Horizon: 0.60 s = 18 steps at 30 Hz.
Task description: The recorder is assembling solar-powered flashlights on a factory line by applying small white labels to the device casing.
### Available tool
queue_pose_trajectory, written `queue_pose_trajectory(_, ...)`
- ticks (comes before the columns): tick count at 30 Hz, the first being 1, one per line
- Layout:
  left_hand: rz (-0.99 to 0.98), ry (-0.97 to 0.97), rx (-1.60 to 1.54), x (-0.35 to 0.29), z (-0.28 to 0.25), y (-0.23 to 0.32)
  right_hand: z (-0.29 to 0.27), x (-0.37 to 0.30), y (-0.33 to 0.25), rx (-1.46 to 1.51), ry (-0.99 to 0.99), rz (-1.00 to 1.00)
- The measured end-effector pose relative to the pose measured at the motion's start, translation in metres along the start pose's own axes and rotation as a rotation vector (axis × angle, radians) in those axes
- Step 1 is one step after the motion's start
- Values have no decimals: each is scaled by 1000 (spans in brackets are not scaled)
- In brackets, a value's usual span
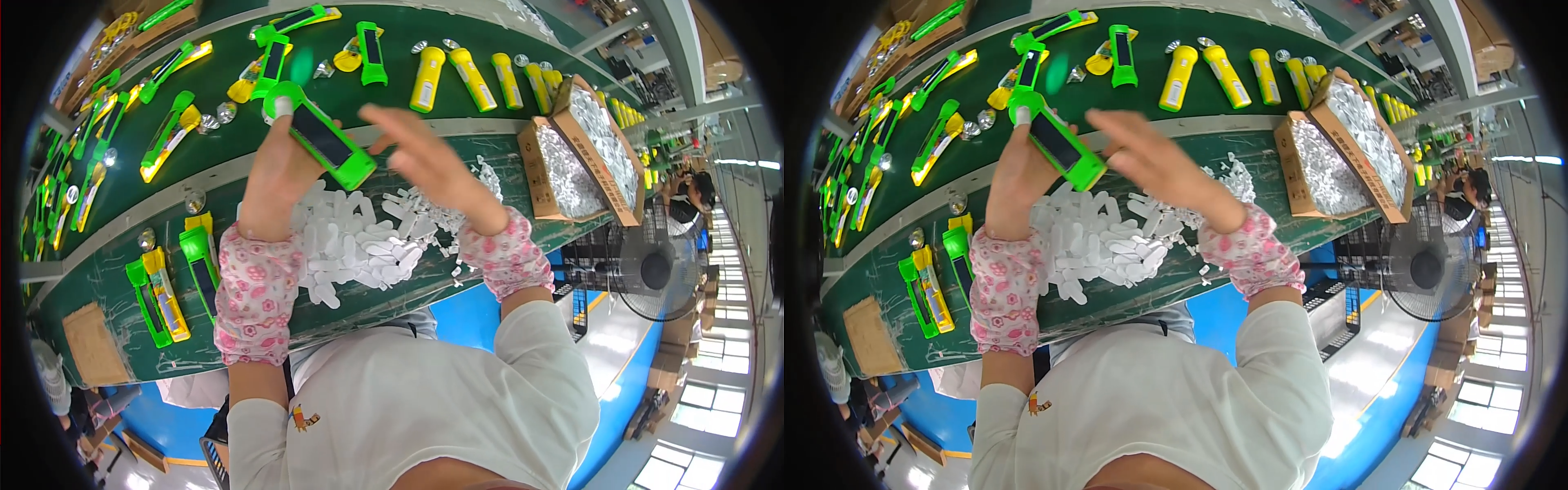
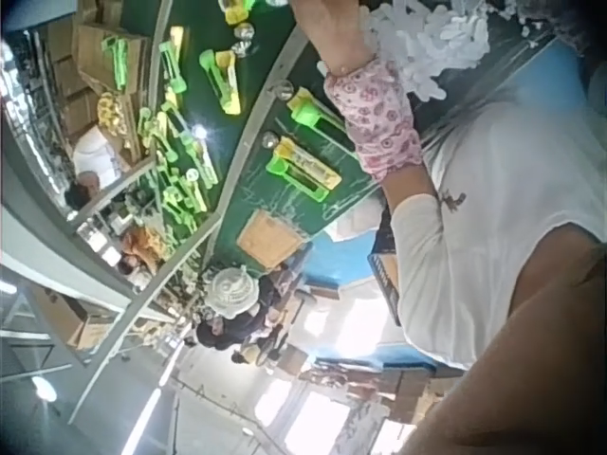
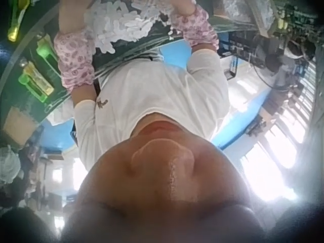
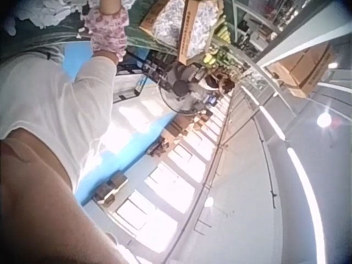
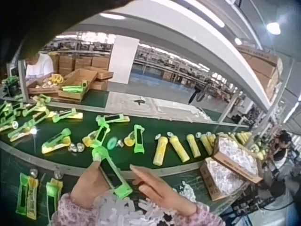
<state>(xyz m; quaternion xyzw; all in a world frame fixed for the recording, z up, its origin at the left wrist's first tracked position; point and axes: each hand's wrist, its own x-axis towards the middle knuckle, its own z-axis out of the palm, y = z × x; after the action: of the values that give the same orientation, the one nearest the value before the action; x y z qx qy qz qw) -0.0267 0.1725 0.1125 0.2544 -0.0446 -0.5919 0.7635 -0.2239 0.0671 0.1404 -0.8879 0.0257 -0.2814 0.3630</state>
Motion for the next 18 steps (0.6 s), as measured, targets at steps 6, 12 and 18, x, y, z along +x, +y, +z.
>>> queue_pose_trajectory(6, 92, -36, -171, 30, -32, 15, -79, -78, 66, -518, -112, 588)
queue_pose_trajectory(12, 64, -167, -300, 27, -23, 5, -63, -95, 100, -516, -164, 595)
queue_pose_trajectory(18, 34, -213, -81, 28, -24, -6, -43, -91, 90, -747, -126, 329)
